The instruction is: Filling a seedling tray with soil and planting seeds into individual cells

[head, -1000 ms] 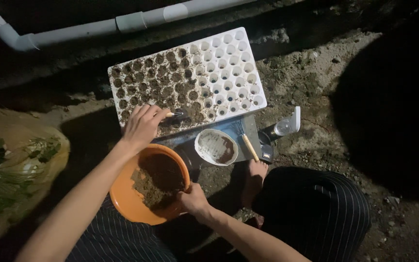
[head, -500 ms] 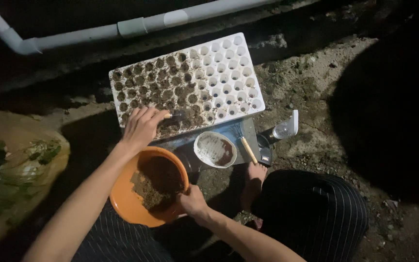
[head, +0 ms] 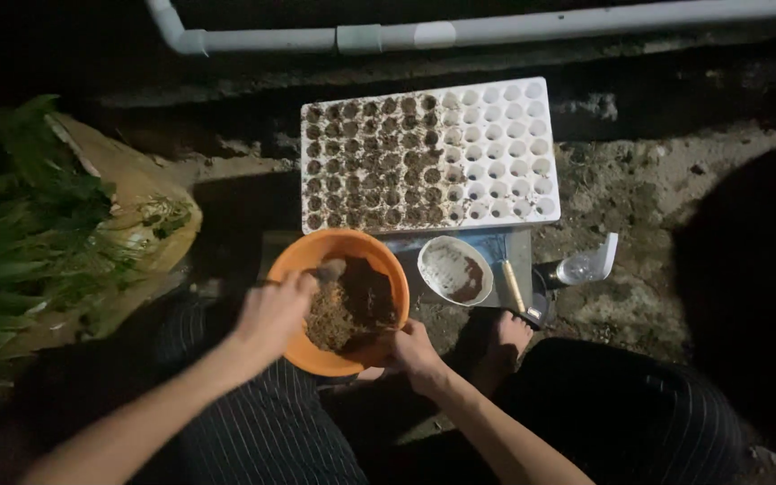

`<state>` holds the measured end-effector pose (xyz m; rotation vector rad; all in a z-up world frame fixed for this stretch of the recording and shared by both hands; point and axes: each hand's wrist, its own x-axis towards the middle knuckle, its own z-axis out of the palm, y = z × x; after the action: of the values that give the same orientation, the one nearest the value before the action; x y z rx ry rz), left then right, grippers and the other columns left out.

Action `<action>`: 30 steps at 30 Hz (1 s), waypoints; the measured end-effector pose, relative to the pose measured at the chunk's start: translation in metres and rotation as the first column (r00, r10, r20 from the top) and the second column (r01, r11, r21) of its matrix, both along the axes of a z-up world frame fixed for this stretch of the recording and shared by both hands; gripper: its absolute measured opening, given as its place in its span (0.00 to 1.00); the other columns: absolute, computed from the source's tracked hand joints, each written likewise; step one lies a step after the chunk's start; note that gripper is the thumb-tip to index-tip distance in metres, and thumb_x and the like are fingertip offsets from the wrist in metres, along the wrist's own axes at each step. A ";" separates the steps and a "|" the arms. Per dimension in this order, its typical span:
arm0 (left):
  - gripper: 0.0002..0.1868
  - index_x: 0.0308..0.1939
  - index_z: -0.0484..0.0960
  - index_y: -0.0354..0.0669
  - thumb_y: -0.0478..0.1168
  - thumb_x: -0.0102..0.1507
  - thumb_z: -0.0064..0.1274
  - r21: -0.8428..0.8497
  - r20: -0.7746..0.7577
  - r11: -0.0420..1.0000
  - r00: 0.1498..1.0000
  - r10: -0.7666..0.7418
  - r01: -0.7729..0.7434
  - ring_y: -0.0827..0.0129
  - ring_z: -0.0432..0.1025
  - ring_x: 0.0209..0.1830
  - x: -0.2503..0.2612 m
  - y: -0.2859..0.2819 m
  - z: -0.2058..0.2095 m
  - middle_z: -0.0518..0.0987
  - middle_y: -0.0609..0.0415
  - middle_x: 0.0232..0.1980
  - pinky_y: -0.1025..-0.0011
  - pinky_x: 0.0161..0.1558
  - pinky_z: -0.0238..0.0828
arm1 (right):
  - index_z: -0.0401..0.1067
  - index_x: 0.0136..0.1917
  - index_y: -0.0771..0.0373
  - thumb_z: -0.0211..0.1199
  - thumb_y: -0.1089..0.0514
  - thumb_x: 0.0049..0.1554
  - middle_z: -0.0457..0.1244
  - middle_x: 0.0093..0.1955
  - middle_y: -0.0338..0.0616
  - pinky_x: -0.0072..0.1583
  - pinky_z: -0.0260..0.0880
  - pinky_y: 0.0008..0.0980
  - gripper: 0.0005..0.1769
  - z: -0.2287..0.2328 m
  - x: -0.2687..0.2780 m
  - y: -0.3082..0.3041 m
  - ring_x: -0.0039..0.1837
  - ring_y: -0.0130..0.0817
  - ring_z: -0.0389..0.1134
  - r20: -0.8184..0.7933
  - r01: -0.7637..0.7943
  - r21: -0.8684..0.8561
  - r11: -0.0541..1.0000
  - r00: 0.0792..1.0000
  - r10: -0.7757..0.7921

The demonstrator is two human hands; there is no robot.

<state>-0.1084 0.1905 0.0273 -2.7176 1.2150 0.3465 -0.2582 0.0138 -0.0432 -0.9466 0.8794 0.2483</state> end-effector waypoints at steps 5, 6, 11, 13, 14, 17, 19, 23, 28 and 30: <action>0.22 0.61 0.66 0.36 0.28 0.63 0.49 0.218 0.004 0.971 0.995 0.099 -0.097 0.46 0.78 0.46 -0.030 -0.040 0.013 0.66 0.36 0.65 0.48 0.50 0.74 | 0.79 0.41 0.75 0.64 0.67 0.43 0.65 0.34 0.59 0.36 0.72 0.49 0.12 -0.028 -0.012 0.002 0.36 0.49 0.70 0.065 0.021 0.003 1.000 0.998 -0.021; 0.23 0.63 0.63 0.34 0.26 0.64 0.47 0.222 -0.131 0.958 0.968 0.215 -0.183 0.40 0.75 0.53 -0.038 -0.054 0.038 0.60 0.32 0.72 0.43 0.58 0.70 | 0.79 0.38 0.75 0.64 0.68 0.40 0.65 0.32 0.59 0.35 0.71 0.48 0.11 -0.012 -0.012 0.002 0.34 0.48 0.70 0.073 0.039 0.013 0.999 0.997 -0.040; 0.24 0.67 0.59 0.32 0.27 0.67 0.45 0.023 -0.347 0.944 0.882 0.317 -0.330 0.39 0.67 0.62 -0.051 -0.043 0.025 0.55 0.31 0.77 0.42 0.63 0.59 | 0.77 0.46 0.77 0.56 0.64 0.52 0.66 0.38 0.59 0.41 0.73 0.44 0.15 0.057 -0.012 -0.007 0.39 0.46 0.69 0.100 0.007 -0.007 1.000 0.995 -0.006; 0.22 0.61 0.61 0.37 0.24 0.65 0.45 -0.077 -0.388 0.935 0.874 0.292 -0.346 0.35 0.76 0.50 -0.048 -0.037 0.005 0.58 0.29 0.74 0.37 0.50 0.73 | 0.78 0.45 0.74 0.57 0.63 0.54 0.68 0.37 0.59 0.40 0.75 0.46 0.12 0.004 -0.009 -0.006 0.37 0.47 0.70 0.114 0.004 -0.022 1.000 0.994 -0.002; 0.19 0.61 0.63 0.39 0.26 0.66 0.43 -0.102 -0.440 0.909 0.838 0.323 -0.404 0.37 0.76 0.48 -0.046 -0.036 -0.002 0.62 0.31 0.70 0.42 0.48 0.72 | 0.78 0.44 0.74 0.59 0.65 0.51 0.67 0.36 0.58 0.40 0.74 0.47 0.11 -0.008 -0.010 -0.006 0.37 0.47 0.70 0.133 -0.004 -0.025 1.000 0.991 0.007; 0.15 0.61 0.68 0.43 0.32 0.70 0.39 -0.155 -0.559 0.820 0.733 0.386 -0.550 0.42 0.77 0.43 -0.035 -0.033 -0.015 0.71 0.34 0.62 0.52 0.41 0.70 | 0.77 0.45 0.76 0.61 0.65 0.51 0.65 0.36 0.58 0.39 0.73 0.48 0.11 -0.002 -0.011 -0.002 0.37 0.47 0.69 0.158 0.003 -0.023 1.000 0.987 0.000; 0.15 0.62 0.70 0.46 0.36 0.72 0.37 -0.177 -0.630 0.757 0.663 0.404 -0.629 0.45 0.77 0.41 -0.030 -0.031 -0.023 0.76 0.36 0.57 0.58 0.37 0.68 | 0.75 0.46 0.78 0.59 0.64 0.54 0.64 0.36 0.60 0.39 0.71 0.48 0.12 -0.013 -0.009 -0.003 0.37 0.46 0.68 0.158 0.027 -0.019 0.999 0.987 -0.024; 0.10 0.56 0.71 0.47 0.36 0.72 0.39 -0.289 -0.519 0.805 0.792 0.322 -0.517 0.43 0.77 0.42 -0.034 -0.026 -0.017 0.79 0.38 0.51 0.57 0.37 0.72 | 0.75 0.46 0.75 0.59 0.66 0.52 0.65 0.36 0.60 0.39 0.74 0.50 0.11 -0.047 -0.005 -0.003 0.39 0.52 0.72 0.170 0.025 0.000 1.000 0.985 -0.024; 0.10 0.57 0.67 0.39 0.31 0.72 0.35 -0.340 -0.653 0.736 0.710 0.263 -0.585 0.40 0.76 0.48 -0.045 -0.017 0.001 0.77 0.28 0.53 0.55 0.45 0.72 | 0.77 0.47 0.77 0.61 0.66 0.52 0.67 0.38 0.64 0.40 0.74 0.52 0.12 0.016 -0.013 0.001 0.40 0.56 0.72 0.147 0.036 0.067 0.997 0.988 -0.046; 0.11 0.59 0.64 0.40 0.32 0.73 0.33 -0.322 -0.703 0.735 0.670 0.237 -0.597 0.33 0.74 0.50 -0.046 -0.010 0.001 0.73 0.25 0.55 0.49 0.49 0.73 | 0.72 0.51 0.80 0.57 0.66 0.52 0.66 0.42 0.62 0.44 0.73 0.49 0.15 0.072 -0.016 0.003 0.44 0.52 0.71 0.093 0.070 0.092 0.993 0.993 -0.078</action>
<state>-0.1542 0.1805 0.0287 -3.5547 0.7856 1.2446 -0.2740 0.0167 0.0285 -0.8352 0.8064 0.1750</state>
